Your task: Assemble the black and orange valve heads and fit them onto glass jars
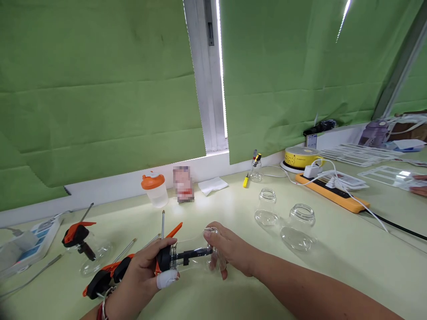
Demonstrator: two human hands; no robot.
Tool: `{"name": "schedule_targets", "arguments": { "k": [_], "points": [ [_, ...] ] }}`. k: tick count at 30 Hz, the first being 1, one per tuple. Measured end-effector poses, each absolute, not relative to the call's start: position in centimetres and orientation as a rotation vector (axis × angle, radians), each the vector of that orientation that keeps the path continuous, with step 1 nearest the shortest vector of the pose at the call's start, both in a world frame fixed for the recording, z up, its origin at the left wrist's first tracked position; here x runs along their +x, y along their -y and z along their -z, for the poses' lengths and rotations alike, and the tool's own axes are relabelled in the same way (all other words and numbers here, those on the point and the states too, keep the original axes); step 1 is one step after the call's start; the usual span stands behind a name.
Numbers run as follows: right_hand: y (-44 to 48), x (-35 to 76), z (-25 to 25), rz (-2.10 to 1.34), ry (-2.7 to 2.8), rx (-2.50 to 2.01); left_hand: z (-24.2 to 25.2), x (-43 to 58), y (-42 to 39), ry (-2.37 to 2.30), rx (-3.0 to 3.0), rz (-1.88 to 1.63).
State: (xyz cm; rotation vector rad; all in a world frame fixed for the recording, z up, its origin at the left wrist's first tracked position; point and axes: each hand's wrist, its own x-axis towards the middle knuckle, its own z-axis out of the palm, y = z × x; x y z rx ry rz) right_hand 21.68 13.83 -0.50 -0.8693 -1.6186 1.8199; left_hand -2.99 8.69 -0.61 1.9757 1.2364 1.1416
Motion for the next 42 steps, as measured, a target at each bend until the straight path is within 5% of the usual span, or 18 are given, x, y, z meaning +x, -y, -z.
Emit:
{"name": "schedule_targets", "arguments": {
  "k": [5,14,20,28,38,42],
  "points": [
    [-12.9,21.7,-0.4,-1.549,1.791,-0.84,-0.3,-2.2,-8.9,-1.176,1.521,-1.139],
    [-13.2,22.6,-0.3,0.08,2.24,-0.23,-1.6,-1.7,-8.6,-0.99,1.085,-1.044],
    [-13.4,23.3,0.2,0.415,2.271,-0.065,-1.4,-1.6,-8.3,-0.98,1.109,-0.921],
    [-13.2,22.8,-0.4,0.162,2.219,-0.209,-1.7,-1.3,-7.9,-0.987,1.235,-1.024],
    [-12.5,21.7,0.0,-1.188,1.879,-0.763,-0.2,-2.1,-8.2,-1.247,1.677,-1.182],
    [-12.9,21.5,0.0,-1.424,1.745,-0.81,0.0,-2.3,-8.4,-1.279,1.814,-1.182]
  ]
}}
